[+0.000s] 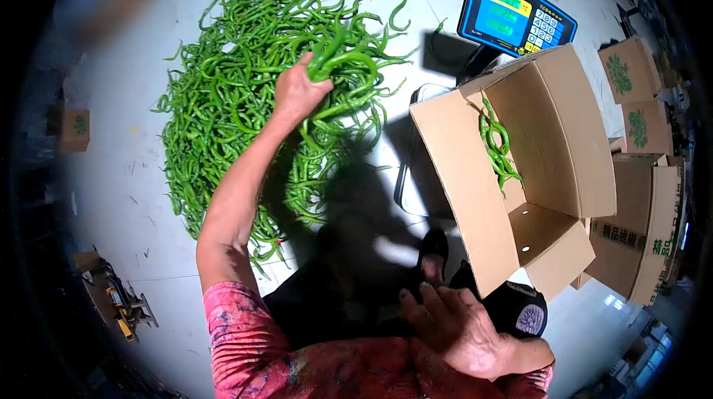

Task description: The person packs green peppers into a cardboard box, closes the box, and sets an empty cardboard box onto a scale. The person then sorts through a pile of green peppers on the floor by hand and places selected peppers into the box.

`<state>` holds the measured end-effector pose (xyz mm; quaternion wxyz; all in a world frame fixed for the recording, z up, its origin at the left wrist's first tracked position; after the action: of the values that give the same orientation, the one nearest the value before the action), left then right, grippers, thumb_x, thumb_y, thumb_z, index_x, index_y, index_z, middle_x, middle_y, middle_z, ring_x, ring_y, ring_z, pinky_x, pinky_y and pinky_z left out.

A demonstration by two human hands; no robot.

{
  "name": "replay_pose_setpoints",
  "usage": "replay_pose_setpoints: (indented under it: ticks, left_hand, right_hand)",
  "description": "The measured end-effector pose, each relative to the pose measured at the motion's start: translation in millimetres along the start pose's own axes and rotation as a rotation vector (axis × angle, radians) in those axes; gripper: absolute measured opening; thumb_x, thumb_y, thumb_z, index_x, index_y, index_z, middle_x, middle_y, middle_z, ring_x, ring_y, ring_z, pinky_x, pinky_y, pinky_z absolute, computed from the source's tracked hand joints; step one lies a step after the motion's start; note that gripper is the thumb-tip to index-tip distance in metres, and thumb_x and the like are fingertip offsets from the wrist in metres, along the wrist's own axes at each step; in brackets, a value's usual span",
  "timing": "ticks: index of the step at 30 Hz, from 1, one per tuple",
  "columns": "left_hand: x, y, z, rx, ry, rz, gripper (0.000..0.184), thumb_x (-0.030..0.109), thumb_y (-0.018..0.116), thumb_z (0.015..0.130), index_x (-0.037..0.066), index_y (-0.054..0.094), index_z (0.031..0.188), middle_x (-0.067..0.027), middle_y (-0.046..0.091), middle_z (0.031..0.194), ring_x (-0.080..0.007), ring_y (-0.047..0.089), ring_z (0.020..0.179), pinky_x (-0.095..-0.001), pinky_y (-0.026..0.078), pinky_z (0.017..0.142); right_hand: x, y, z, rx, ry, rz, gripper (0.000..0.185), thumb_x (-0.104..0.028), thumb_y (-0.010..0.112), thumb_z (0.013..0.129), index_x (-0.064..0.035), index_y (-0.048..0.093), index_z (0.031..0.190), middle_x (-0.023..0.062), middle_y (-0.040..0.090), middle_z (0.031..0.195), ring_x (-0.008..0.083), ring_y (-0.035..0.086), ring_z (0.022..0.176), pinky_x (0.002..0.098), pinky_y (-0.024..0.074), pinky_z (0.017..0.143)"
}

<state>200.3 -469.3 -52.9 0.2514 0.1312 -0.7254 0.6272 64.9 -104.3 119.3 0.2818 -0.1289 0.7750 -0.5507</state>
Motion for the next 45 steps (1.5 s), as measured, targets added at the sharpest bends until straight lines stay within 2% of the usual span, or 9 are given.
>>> replay_pose_setpoints:
  ticks: [1, 4, 7, 11, 17, 21, 27, 33, 45]
  left_hand:
    - [2, -26, -11, 0.118, 0.129, -0.207, 0.058, 0.028, 0.073, 0.068, 0.004, 0.059, 0.119, -0.0157, 0.07, 0.086, -0.0296, 0.067, 0.072, -0.0365, 0.054, 0.072]
    - [9, -84, -53, 0.075, 0.046, -0.448, 0.046, 0.024, 0.072, 0.074, -0.001, 0.06, 0.111, -0.0042, 0.064, 0.078, -0.0122, 0.058, 0.063, -0.0279, 0.048, 0.061]
    - [3, -118, -93, 0.07, -0.041, -0.766, 0.036, 0.02, 0.072, 0.074, 0.001, 0.061, 0.102, -0.0021, 0.062, 0.08, -0.0113, 0.055, 0.066, -0.0257, 0.045, 0.061]
    - [8, -146, -136, 0.078, -0.057, -1.191, 0.033, 0.017, 0.069, 0.08, 0.0, 0.061, 0.107, -0.0032, 0.063, 0.089, -0.0119, 0.059, 0.074, -0.0275, 0.051, 0.069]
    - [23, -167, -184, 0.047, -0.035, -1.435, 0.026, 0.017, 0.065, 0.085, 0.001, 0.063, 0.104, -0.0072, 0.067, 0.091, -0.0166, 0.065, 0.077, -0.0317, 0.056, 0.071]
    - [59, -169, -208, -0.053, 0.046, -1.593, 0.023, 0.017, 0.063, 0.086, 0.0, 0.064, 0.102, -0.0073, 0.068, 0.088, -0.0177, 0.066, 0.077, -0.0327, 0.058, 0.071]
    - [98, -160, -228, -0.083, 0.037, -1.701, 0.025, 0.016, 0.061, 0.086, 0.0, 0.063, 0.105, -0.014, 0.068, 0.094, -0.0213, 0.067, 0.079, -0.0353, 0.059, 0.072]
    - [110, -140, -231, -0.057, -0.004, -1.822, 0.018, 0.014, 0.063, 0.086, 0.007, 0.063, 0.103, -0.0148, 0.067, 0.096, -0.0235, 0.065, 0.077, -0.0363, 0.056, 0.07]
    - [104, -104, -244, -0.073, -0.105, -1.857, 0.018, 0.02, 0.062, 0.089, 0.005, 0.063, 0.1, -0.0074, 0.067, 0.088, -0.0179, 0.064, 0.076, -0.033, 0.055, 0.07]
  right_hand:
    - [-6, -5, 1, 0.018, -0.033, -0.073, 0.051, -0.018, 0.059, 0.075, -0.0013, 0.057, 0.123, 0.0196, 0.06, 0.111, 0.0251, 0.06, 0.092, 0.0325, 0.0461, 0.071]
    - [-12, 6, 5, -0.095, 0.005, -0.094, 0.051, -0.022, 0.054, 0.081, -0.0035, 0.053, 0.128, 0.0151, 0.058, 0.111, 0.0244, 0.057, 0.098, 0.0338, 0.0437, 0.078]
    - [-24, -7, 1, 0.023, -0.118, -0.279, 0.049, -0.023, 0.053, 0.082, 0.0014, 0.052, 0.125, 0.0106, 0.056, 0.096, 0.0236, 0.053, 0.087, 0.0353, 0.0413, 0.073]
    - [0, 1, -7, 0.236, -0.045, 0.217, 0.058, -0.011, 0.067, 0.074, -0.001, 0.051, 0.129, 0.0119, 0.058, 0.107, 0.0274, 0.056, 0.091, 0.0365, 0.044, 0.079]
    - [9, -10, 10, 0.206, 0.03, 0.405, 0.036, -0.014, 0.066, 0.082, -0.0034, 0.062, 0.116, 0.0174, 0.064, 0.095, 0.0348, 0.061, 0.089, 0.0405, 0.0503, 0.075]
    - [18, -16, 6, 0.539, -0.071, 0.72, 0.036, -0.022, 0.065, 0.087, -0.0043, 0.06, 0.118, 0.0157, 0.065, 0.102, 0.0313, 0.063, 0.085, 0.0383, 0.0509, 0.075]
    - [18, -49, 19, 0.421, 0.071, 0.974, 0.042, -0.024, 0.068, 0.086, -0.0047, 0.059, 0.122, 0.0114, 0.065, 0.106, 0.0191, 0.063, 0.088, 0.0313, 0.0507, 0.077]
    - [43, -42, 25, 0.694, 0.092, 1.201, 0.051, -0.029, 0.071, 0.085, -0.0034, 0.056, 0.126, 0.0119, 0.066, 0.094, 0.015, 0.062, 0.077, 0.0326, 0.051, 0.073]
    - [39, -29, 36, 0.555, 0.165, 1.087, 0.036, -0.02, 0.068, 0.087, -0.002, 0.058, 0.116, 0.0024, 0.059, 0.09, 0.0088, 0.052, 0.073, 0.0273, 0.0444, 0.066]
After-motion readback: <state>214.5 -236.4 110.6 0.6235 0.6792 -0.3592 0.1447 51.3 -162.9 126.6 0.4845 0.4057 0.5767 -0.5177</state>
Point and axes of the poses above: each hand's wrist, its own z-axis towards the middle knuckle, its own y-axis out of the palm, x = y × z, the point moved 9 cm from there along z, towards the middle knuckle
